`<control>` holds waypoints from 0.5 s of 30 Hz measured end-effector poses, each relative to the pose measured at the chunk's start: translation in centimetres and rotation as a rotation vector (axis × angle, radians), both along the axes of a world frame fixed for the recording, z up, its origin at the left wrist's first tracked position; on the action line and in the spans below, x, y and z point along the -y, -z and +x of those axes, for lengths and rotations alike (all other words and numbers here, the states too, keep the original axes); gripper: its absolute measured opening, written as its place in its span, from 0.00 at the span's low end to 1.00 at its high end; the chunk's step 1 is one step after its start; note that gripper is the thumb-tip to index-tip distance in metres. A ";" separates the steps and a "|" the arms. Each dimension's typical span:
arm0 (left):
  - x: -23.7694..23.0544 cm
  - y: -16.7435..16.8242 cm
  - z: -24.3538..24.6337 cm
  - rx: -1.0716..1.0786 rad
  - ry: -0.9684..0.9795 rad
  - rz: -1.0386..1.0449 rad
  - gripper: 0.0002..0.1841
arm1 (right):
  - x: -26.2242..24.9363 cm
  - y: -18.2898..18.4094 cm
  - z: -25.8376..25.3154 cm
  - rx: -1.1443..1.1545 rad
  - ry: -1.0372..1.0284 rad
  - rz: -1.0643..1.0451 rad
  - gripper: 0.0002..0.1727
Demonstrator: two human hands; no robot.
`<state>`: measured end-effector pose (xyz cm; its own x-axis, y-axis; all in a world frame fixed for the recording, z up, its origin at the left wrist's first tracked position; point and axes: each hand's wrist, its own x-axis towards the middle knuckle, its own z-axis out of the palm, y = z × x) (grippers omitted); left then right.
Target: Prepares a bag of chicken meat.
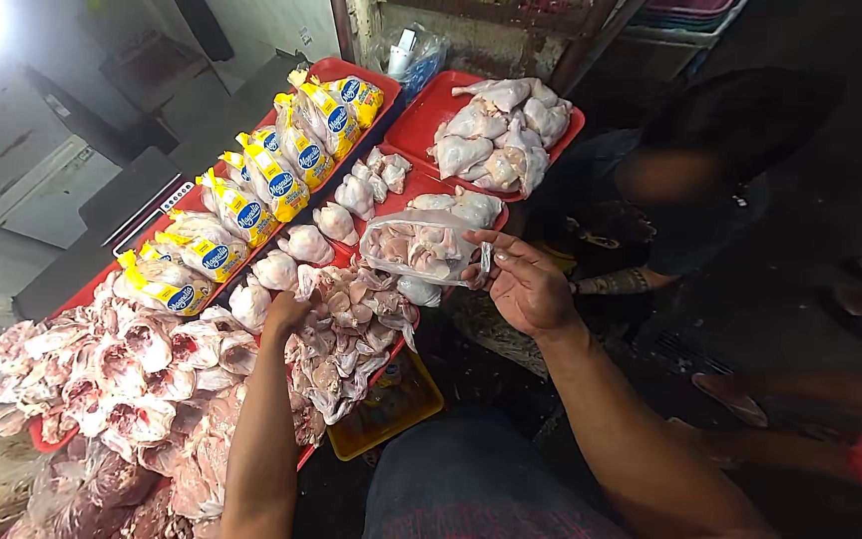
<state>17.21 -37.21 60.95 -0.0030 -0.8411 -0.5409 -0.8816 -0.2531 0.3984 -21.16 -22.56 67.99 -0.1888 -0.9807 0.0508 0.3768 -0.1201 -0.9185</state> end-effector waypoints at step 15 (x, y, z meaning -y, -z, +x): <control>-6.3 -1.5 10.1 -0.037 -0.259 0.092 0.34 | 0.4 -0.2 0.2 0.020 -0.004 -0.010 0.27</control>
